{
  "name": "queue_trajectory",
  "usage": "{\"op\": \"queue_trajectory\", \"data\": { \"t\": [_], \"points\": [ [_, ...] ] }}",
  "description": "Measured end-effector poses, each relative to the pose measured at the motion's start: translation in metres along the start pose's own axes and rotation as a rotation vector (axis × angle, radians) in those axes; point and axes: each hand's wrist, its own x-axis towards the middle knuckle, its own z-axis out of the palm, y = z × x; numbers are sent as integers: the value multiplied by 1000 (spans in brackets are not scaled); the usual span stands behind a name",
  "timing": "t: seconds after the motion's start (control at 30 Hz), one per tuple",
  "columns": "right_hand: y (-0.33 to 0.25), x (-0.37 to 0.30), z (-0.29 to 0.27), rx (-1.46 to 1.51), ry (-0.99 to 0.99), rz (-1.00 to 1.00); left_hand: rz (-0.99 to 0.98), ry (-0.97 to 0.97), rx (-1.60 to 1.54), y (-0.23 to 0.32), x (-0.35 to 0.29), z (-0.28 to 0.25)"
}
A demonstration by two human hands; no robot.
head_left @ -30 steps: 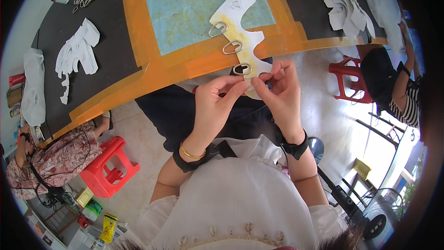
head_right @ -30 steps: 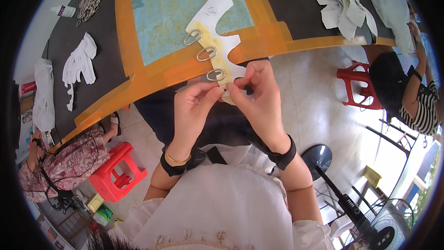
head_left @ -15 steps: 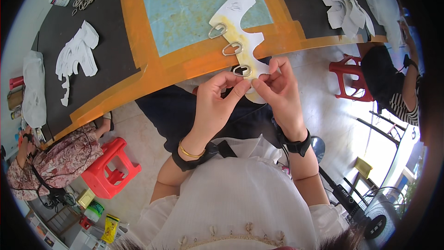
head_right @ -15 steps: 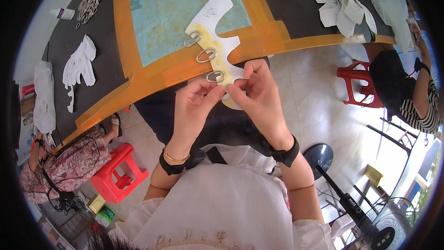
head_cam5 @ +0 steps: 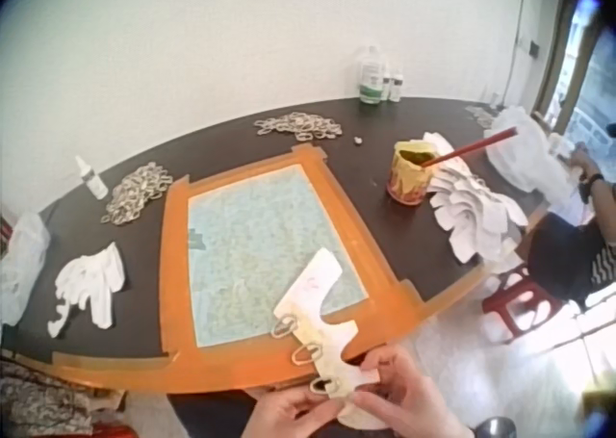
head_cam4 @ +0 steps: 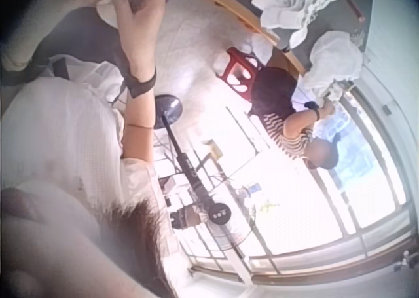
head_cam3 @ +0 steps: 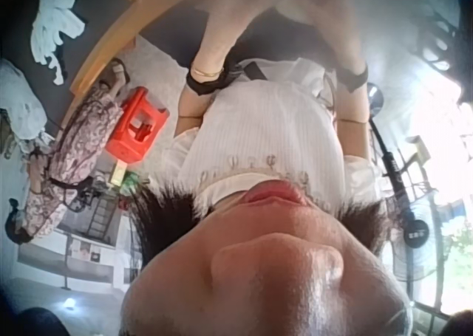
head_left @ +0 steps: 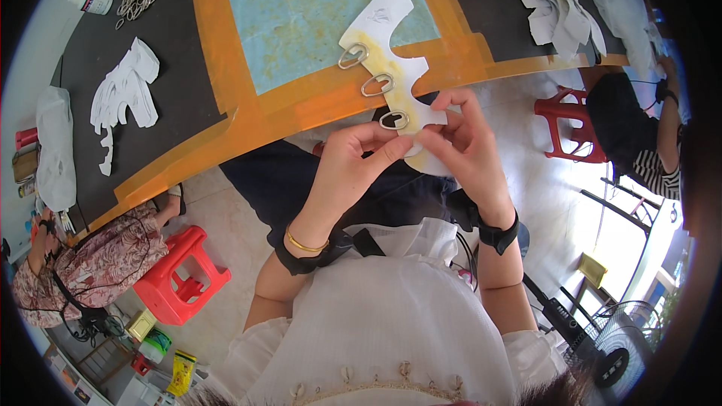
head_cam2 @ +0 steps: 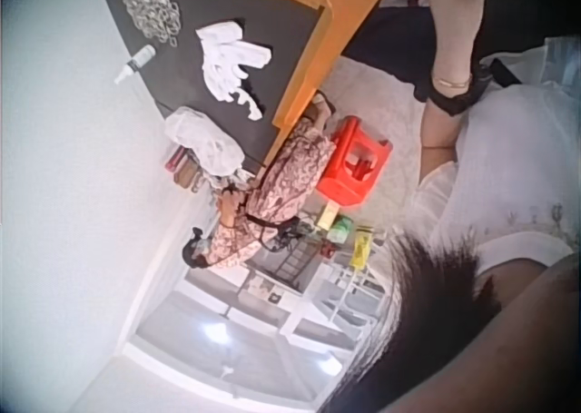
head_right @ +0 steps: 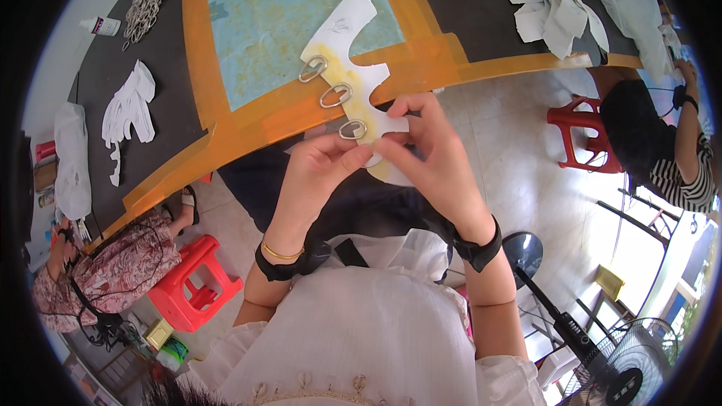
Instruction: Manually inserting and securing metal rings into pre-cut shoe upper components.
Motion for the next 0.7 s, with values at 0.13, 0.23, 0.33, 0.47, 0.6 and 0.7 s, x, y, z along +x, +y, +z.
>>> {"op": "queue_trajectory", "data": {
  "t": [0.13,0.23,0.33,0.47,0.6,0.7],
  "points": [
    [-12,-2,3,-86,99,60,-12,43,-22,-6,0,2],
    [-15,4,17,-331,292,-78,11,90,-9,-7,-2,2],
    [-15,17,18,-265,197,-108,35,144,-101,-4,-4,1],
    [-12,37,34,-292,99,-366,111,274,-243,-5,-6,0],
    [-13,41,32,-507,250,-636,184,346,-310,-10,-6,11],
    [-14,21,21,-561,423,-688,172,336,-371,-9,0,26]
  ]
}}
